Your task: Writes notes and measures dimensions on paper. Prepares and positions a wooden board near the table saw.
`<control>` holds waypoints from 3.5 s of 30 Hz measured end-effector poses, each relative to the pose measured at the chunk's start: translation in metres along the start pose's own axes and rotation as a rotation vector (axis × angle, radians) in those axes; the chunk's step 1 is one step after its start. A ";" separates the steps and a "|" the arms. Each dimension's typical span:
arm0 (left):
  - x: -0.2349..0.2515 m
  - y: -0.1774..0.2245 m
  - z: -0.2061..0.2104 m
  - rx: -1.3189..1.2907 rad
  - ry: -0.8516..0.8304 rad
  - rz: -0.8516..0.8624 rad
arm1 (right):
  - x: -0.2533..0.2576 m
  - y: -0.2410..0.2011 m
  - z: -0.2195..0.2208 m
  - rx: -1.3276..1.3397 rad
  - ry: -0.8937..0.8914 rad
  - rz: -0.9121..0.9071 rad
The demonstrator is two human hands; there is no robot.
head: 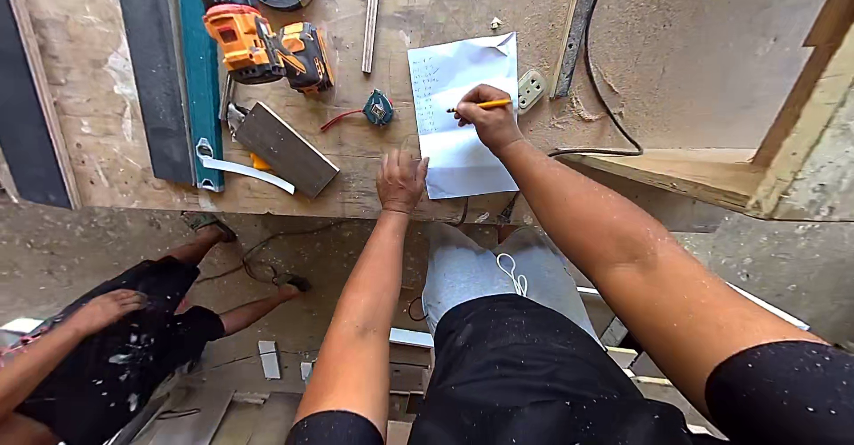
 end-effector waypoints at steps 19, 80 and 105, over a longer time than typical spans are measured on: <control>0.006 -0.044 0.055 0.196 -0.111 0.374 | 0.034 -0.004 0.016 0.300 -0.030 -0.405; 0.005 -0.043 0.053 0.222 -0.080 0.410 | 0.009 0.038 0.043 -0.393 0.208 -0.470; 0.005 -0.043 0.053 0.228 -0.072 0.417 | 0.008 0.038 0.044 -0.396 0.217 -0.480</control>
Point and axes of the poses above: each hand's wrist, its own x-axis towards the middle knuckle, its own z-axis out of the palm, y = z × x, the point moved 7 cm from there along x, towards the middle knuckle, and after that the axes turned 13 degrees about -x, right-handed, at the moved point
